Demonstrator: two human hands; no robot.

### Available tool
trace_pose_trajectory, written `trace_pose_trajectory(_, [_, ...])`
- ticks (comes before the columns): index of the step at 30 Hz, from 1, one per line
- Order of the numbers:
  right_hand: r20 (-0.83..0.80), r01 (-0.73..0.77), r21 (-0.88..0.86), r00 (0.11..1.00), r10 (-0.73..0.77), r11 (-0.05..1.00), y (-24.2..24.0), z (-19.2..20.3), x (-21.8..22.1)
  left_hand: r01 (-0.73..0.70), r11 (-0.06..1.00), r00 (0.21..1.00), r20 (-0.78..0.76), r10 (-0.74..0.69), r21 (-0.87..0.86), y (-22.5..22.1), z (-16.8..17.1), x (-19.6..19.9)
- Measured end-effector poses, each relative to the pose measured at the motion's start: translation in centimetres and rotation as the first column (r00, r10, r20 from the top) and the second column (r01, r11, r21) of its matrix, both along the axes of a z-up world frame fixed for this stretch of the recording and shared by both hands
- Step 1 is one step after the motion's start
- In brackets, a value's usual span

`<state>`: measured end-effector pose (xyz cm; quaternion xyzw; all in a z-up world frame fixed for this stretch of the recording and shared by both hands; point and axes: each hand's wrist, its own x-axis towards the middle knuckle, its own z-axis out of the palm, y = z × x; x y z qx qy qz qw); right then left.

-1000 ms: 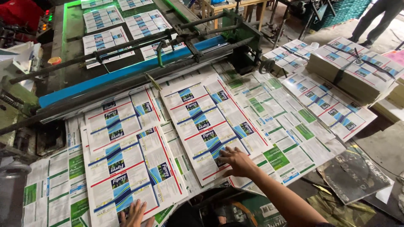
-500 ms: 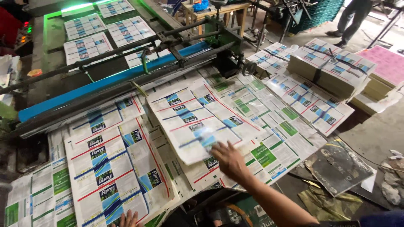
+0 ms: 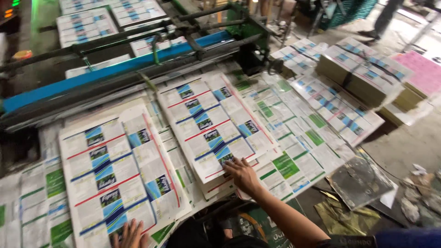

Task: Aligning and stacking printed sheets coming off an industrial printing machine.

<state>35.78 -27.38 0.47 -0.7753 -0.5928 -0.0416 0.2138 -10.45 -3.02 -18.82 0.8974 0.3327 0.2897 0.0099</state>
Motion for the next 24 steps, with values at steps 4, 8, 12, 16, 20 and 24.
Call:
trace_pose_trajectory(4, [0.093,-0.035,0.008,0.995,0.034,0.999,2.6,-2.1,1.8,-0.047,0.997,0.998,0.036,0.049,-0.056,-4.2,8.0,1.4])
trace_pose_trajectory(8, [0.055,-0.015,0.031,0.998,0.013,0.999,5.2,-0.8,2.3,-0.106,0.957,0.994,-0.056,0.095,-0.269,-5.4,12.5,2.2])
trace_pose_trajectory(12, [0.12,0.012,0.059,0.993,-0.019,0.998,7.6,-1.7,3.2,-0.11,0.931,0.992,-0.098,0.081,-0.348,-5.0,12.6,2.3])
trace_pose_trajectory(16, [0.087,0.035,0.07,0.995,-0.042,0.997,10.1,-1.0,3.7,-0.1,0.943,0.991,-0.113,0.067,-0.318,-4.6,11.4,2.1])
trace_pose_trajectory(20, [0.024,0.006,-0.004,1.0,-0.006,1.0,12.2,-0.4,4.3,-0.103,0.951,0.991,-0.115,0.072,-0.293,-4.5,11.3,2.0])
trace_pose_trajectory(24, [0.149,0.001,0.129,0.989,-0.02,0.992,13.0,-2.1,5.4,-0.095,0.976,0.987,-0.143,0.067,-0.197,-4.4,11.9,2.1])
